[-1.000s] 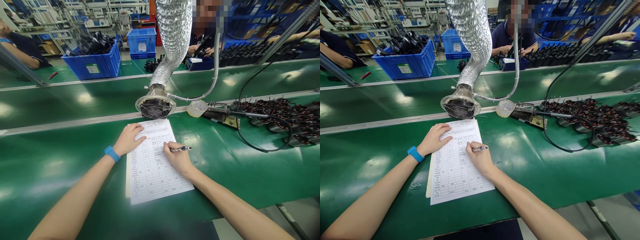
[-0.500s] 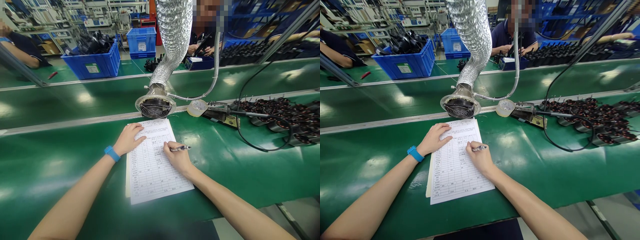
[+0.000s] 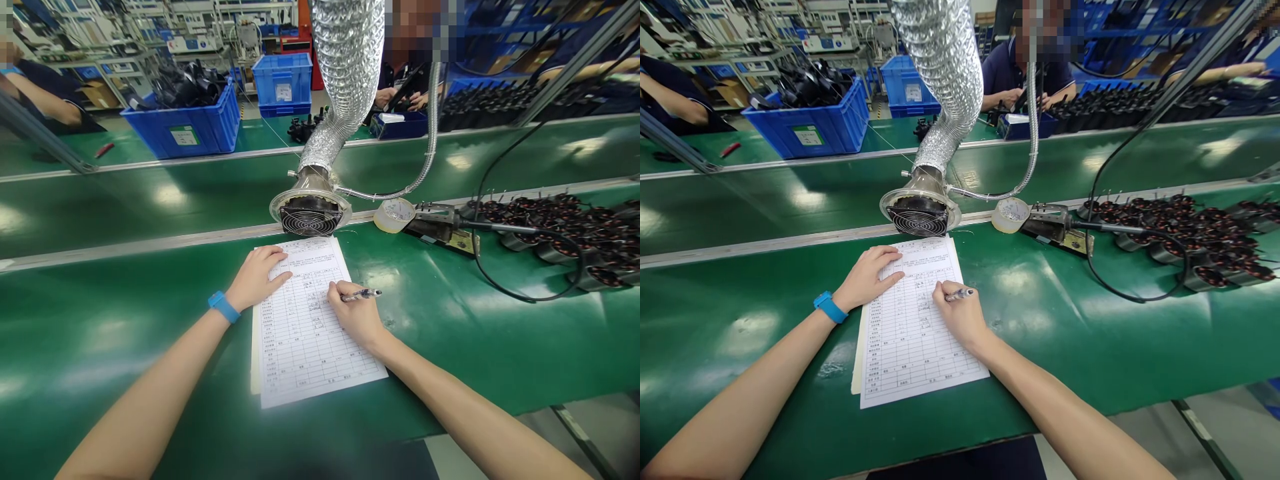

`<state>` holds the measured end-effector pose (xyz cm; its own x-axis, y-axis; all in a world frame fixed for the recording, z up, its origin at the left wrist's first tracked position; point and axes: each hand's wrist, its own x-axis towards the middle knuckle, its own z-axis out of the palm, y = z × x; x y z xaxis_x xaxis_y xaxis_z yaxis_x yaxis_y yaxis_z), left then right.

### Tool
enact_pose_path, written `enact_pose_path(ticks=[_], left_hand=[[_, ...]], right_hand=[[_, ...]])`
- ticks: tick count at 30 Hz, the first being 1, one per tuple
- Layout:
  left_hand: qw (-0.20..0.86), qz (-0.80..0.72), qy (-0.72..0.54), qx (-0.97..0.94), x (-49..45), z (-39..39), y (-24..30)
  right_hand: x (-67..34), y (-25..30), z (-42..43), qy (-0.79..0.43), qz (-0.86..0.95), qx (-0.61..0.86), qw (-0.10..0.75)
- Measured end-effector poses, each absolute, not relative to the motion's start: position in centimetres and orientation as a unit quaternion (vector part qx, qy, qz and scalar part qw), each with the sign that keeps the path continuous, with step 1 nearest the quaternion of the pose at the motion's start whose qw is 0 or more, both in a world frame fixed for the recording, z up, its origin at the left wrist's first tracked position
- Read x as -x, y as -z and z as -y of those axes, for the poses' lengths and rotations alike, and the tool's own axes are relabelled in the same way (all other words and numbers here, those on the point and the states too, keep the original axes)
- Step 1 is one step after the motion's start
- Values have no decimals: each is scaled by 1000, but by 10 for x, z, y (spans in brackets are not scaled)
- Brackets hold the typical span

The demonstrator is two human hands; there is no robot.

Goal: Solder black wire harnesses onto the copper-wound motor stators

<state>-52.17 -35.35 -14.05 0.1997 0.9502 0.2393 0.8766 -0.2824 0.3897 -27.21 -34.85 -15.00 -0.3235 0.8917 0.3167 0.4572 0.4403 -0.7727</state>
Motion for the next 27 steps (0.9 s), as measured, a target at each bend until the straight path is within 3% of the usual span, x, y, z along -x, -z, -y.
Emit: enact_pose_path(ticks=[10,20,27], left_hand=[[88,-592,-224,-769,523,352,142],[98,-595,-223,-766,522,354,139],[98,-590,-229,-768,523,354,140]], right_hand=[[270,142,347,-323,715,475,397],[268,123,352,-406,705,494,307],[271,142,358,-411,660,501,380]])
